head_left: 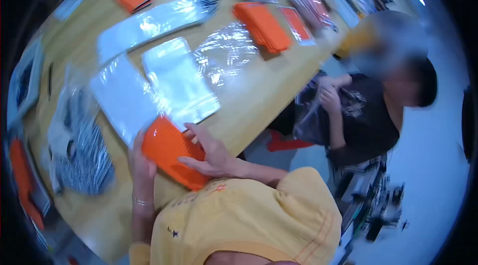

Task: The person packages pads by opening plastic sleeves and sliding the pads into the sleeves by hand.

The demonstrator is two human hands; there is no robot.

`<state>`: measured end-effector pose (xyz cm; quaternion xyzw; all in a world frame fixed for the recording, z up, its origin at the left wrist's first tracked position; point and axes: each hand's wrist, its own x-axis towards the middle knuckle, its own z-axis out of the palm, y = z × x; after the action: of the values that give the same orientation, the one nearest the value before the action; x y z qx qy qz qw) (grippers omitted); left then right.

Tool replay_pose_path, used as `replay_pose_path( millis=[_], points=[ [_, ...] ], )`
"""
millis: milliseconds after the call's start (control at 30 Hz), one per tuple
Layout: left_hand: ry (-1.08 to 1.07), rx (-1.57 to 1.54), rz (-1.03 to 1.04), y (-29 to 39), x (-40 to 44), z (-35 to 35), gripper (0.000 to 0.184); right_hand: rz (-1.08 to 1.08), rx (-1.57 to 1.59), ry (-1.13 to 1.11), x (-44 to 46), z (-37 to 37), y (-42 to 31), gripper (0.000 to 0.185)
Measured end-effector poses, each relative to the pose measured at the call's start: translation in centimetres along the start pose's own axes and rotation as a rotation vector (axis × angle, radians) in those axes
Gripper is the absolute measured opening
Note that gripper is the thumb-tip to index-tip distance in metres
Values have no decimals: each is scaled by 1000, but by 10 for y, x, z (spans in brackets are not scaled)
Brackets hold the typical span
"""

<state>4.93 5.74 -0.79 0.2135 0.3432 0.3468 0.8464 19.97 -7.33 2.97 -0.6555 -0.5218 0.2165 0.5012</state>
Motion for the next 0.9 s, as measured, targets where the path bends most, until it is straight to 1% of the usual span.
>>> replay_pose_path(
  millis=[33,100,133,267,300,433,633,767,900],
  points=[
    [-48,2,7,-5,-1,1,29,1,-39,60,5,-2,7,56],
    [-31,35,-9,-8,-7,1,25,368,465,49,14,-3,23,32],
    [-44,46,-11,-7,-5,2,25,363,468,65,20,-3,25,32],
    [-162,62,53,-12,-4,2,24,327,600,14,44,-2,31,15],
    [-167,67,57,-12,-5,5,24,321,603,18,45,-1,32,15],
    [-54,117,87,-12,-10,16,22,319,626,3,48,2,39,7],
    [-58,107,143,-7,-13,4,22,253,578,-60,49,-1,42,5],
    [94,171,203,-8,-26,14,23,232,564,-90,43,5,54,5],
    [94,271,235,-9,-32,6,24,229,554,-143,40,-3,55,5]
  ],
)
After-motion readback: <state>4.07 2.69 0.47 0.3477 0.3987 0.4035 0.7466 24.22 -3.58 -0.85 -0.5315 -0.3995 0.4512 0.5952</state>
